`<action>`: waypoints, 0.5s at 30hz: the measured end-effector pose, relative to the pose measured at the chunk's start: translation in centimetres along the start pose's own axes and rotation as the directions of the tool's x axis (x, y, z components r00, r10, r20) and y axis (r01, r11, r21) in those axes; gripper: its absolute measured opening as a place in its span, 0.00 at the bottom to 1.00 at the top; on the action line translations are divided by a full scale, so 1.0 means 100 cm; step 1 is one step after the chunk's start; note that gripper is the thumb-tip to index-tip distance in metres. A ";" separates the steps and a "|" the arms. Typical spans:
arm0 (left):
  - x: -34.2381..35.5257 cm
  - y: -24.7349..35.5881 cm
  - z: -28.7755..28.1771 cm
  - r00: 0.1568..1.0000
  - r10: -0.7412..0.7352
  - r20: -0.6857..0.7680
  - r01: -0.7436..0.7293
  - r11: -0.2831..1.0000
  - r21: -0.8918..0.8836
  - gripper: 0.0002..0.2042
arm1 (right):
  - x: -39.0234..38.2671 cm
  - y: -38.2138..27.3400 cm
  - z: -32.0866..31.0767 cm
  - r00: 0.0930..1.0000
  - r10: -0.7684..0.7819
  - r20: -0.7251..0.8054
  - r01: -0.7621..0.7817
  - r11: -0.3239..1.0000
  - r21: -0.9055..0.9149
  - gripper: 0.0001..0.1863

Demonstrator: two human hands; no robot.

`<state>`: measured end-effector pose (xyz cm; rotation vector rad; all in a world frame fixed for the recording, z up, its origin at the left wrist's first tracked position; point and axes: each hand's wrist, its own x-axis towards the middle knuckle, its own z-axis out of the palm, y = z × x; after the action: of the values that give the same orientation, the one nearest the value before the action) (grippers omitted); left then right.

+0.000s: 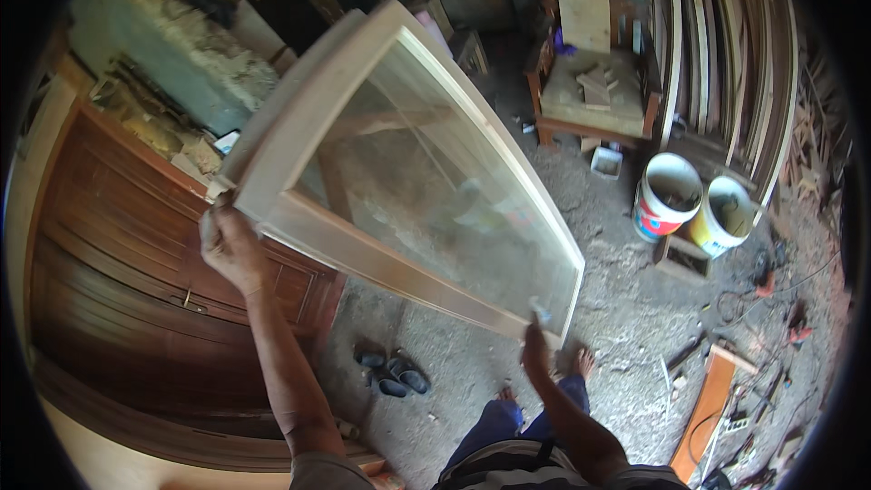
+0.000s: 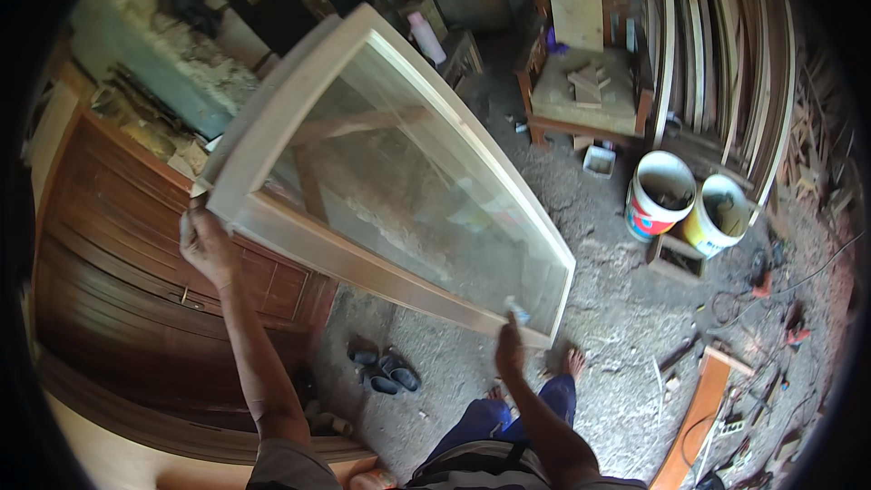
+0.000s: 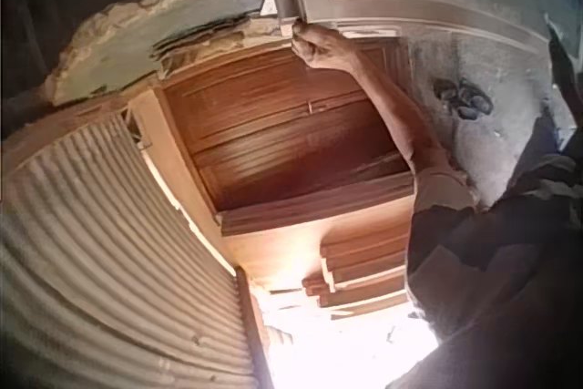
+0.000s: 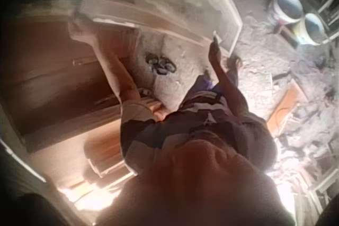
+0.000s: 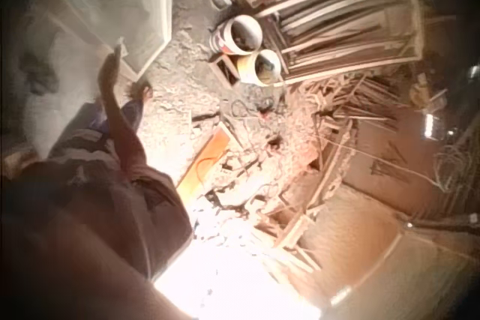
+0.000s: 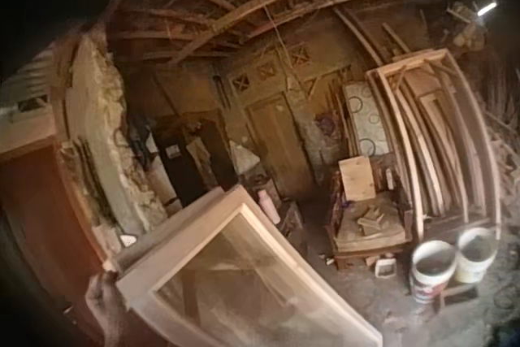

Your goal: The person uses a chisel and mallet to carve and smooth the edges of a rectangular wooden box. They then sand the box with sandpaper and inspect a wooden window frame with a screen.

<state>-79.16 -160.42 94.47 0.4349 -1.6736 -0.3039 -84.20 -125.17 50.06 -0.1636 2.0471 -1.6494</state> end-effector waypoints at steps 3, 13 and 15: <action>0.001 0.008 -0.005 0.993 -0.106 0.060 0.114 0.983 -0.144 0.20 | -0.008 -0.095 0.085 0.762 -0.638 -0.112 0.635 0.770 -0.063 0.29; 0.001 0.001 -0.016 0.993 0.043 0.114 -0.026 0.989 -0.143 0.17 | -0.010 -0.379 0.200 0.308 -0.949 -0.074 0.932 0.316 -0.179 0.29; 0.001 0.004 -0.016 0.989 -0.006 0.146 0.025 0.992 -0.122 0.17 | -0.004 -0.311 0.172 0.298 -0.947 -0.118 0.950 0.306 -0.055 0.28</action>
<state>-77.68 -160.04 94.97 0.3396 -1.7830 -0.4578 -82.75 -148.23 77.07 -1.6288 2.0983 -2.3528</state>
